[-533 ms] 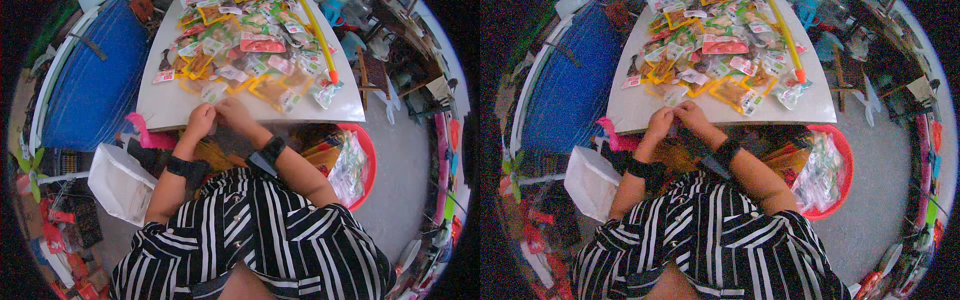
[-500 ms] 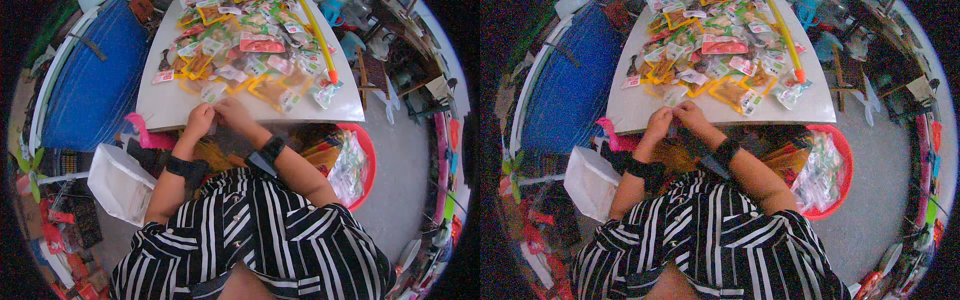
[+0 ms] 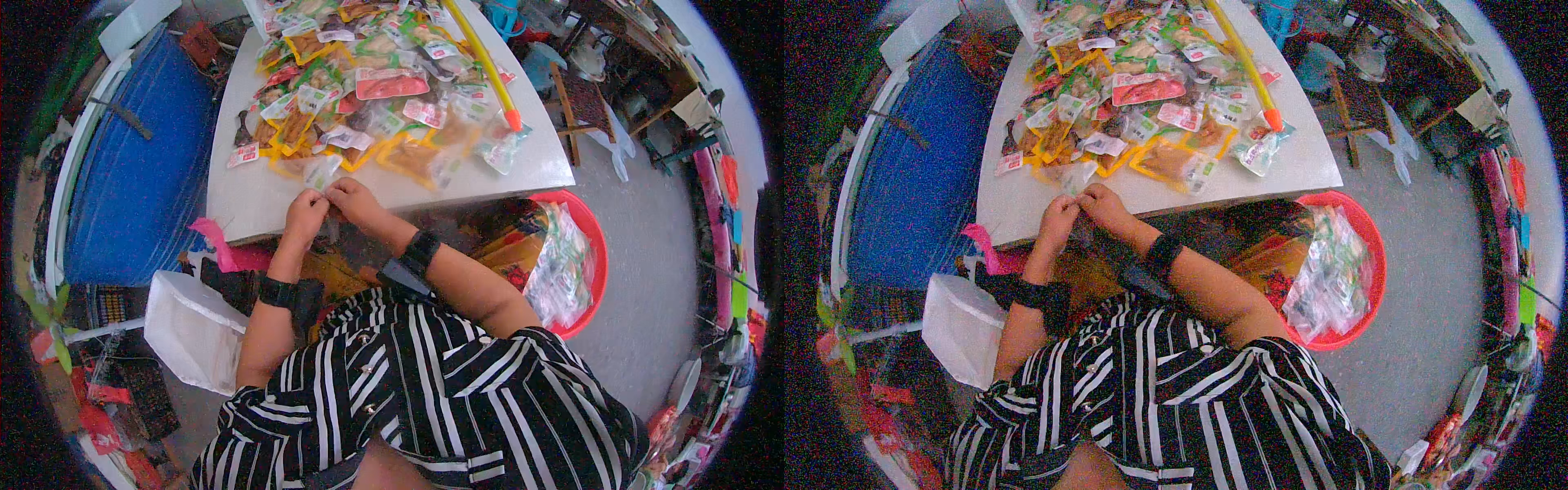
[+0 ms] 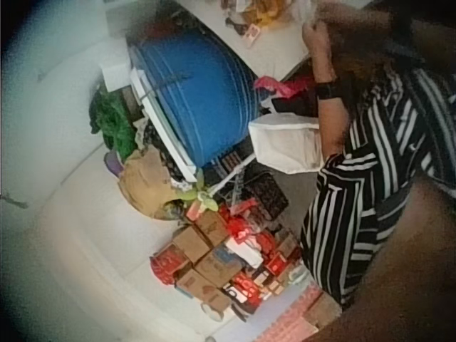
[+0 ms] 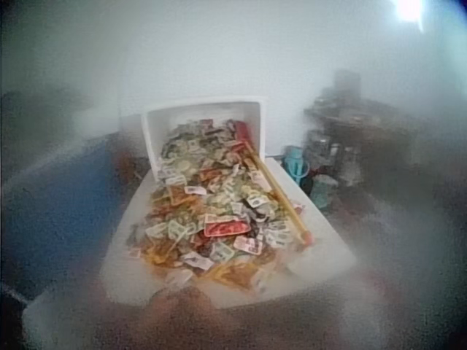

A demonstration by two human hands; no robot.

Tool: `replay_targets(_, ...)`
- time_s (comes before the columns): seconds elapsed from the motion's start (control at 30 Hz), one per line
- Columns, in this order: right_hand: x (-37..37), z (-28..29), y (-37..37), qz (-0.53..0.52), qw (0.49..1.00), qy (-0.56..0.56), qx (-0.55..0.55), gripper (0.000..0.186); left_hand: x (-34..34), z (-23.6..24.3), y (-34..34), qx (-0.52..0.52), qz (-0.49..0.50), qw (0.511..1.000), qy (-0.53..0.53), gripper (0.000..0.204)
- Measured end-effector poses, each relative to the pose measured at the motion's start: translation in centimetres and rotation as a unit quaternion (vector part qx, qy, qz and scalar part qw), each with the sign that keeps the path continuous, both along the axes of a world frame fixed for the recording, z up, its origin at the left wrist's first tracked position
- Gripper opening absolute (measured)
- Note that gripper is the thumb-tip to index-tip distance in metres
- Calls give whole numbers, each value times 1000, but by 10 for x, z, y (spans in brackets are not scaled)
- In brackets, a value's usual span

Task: The person repeatedly picks small snack packets from a table, places them into clear plastic bags, and transfers the filled bags into a red basin. The person also uses a yellow stick to sweep packets across the table and occasionally moves a white styrofoam box.

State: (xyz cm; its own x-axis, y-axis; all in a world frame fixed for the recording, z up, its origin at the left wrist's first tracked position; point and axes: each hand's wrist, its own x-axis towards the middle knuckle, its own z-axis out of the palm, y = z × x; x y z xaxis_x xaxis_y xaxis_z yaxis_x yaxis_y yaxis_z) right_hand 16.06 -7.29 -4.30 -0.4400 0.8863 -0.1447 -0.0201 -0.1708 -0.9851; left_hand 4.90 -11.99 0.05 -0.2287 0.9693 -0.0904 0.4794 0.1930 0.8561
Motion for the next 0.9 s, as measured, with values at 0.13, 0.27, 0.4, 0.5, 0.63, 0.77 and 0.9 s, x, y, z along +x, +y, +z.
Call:
replay_targets(0.13,1,9,-2,-3,1000,-12,-11,28,-1,3,-4,-12,14,995,-94,15)
replay_targets(0.27,2,19,-5,6,998,-60,27,26,-7,-3,-4,-48,-1,969,-243,15)
replay_targets(0.4,4,25,-6,-11,997,-73,25,18,-12,-10,-3,-74,-4,940,-334,9)
replay_targets(0.5,8,31,-7,23,999,25,-37,18,-11,-14,-3,-81,18,920,-383,7)
replay_targets(0.63,16,42,-7,36,987,-10,159,19,-12,-12,-3,9,88,899,-429,9)
replay_targets(0.77,11,48,-7,15,999,-36,-11,20,-16,0,-5,214,175,960,37,11)
replay_targets(0.9,-5,45,-6,13,989,-51,135,18,-9,8,-17,248,109,922,276,12)
